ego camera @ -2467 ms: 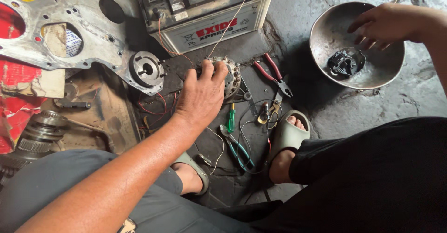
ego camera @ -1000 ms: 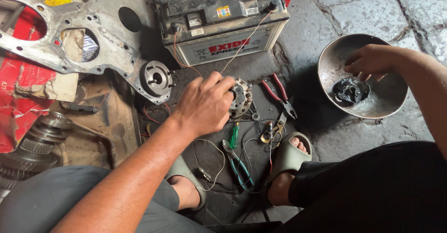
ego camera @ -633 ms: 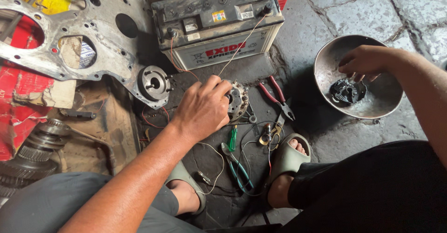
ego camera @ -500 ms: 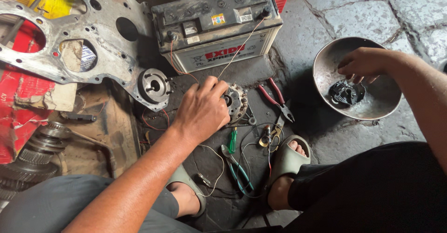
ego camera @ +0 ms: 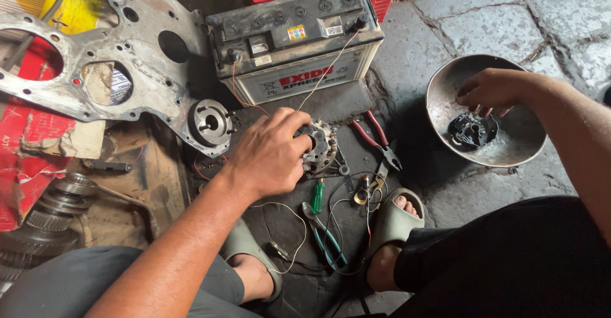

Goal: The person sits on the floor and repairs a small electrical component using pliers, a screwdriver, and a test light. They connect wires to a car battery, strip wire ends, and test electrical contacts on the component.

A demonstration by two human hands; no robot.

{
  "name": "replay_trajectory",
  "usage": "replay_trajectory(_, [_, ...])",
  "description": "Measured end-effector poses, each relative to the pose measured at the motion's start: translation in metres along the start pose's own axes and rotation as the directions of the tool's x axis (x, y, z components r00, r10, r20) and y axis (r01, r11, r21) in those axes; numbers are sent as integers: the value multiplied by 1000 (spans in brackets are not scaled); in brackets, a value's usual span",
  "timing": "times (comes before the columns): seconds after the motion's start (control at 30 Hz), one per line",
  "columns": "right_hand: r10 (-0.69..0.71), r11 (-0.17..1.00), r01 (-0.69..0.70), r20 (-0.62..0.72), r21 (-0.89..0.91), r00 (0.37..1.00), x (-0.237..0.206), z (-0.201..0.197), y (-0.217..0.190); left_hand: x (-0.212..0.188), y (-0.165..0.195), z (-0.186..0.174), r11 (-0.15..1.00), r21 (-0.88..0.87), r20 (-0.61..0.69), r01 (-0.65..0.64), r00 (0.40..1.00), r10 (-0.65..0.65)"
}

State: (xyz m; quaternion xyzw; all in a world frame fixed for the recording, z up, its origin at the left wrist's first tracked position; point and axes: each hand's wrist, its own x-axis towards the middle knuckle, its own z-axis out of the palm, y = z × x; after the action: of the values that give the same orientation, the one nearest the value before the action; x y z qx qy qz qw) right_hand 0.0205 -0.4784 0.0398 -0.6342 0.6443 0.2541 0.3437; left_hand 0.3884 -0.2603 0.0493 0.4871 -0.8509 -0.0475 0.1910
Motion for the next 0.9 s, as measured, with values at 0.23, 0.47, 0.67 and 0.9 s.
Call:
replay_trajectory(0.23, [-26, 1000, 26, 5, 9, 1000, 4, -3, 1, 1, -4, 12, 996, 75, -39, -45, 998, 48])
replay_trajectory(0.47, [-33, 999, 33, -7, -4, 999, 7, -2, 1, 7, 7, 30, 960, 275, -106, 56, 994, -28])
replay_trajectory(0.67, [-39, 999, 39, -14, -4, 999, 5, -2, -1, 18, 8, 24, 988, 63, -227, 140, 966, -122])
replay_trajectory(0.9, [-23, 1000, 23, 2, -5, 1000, 5, -3, 0, 11, -2, 9, 971, -182, 185, 157, 975, -123])
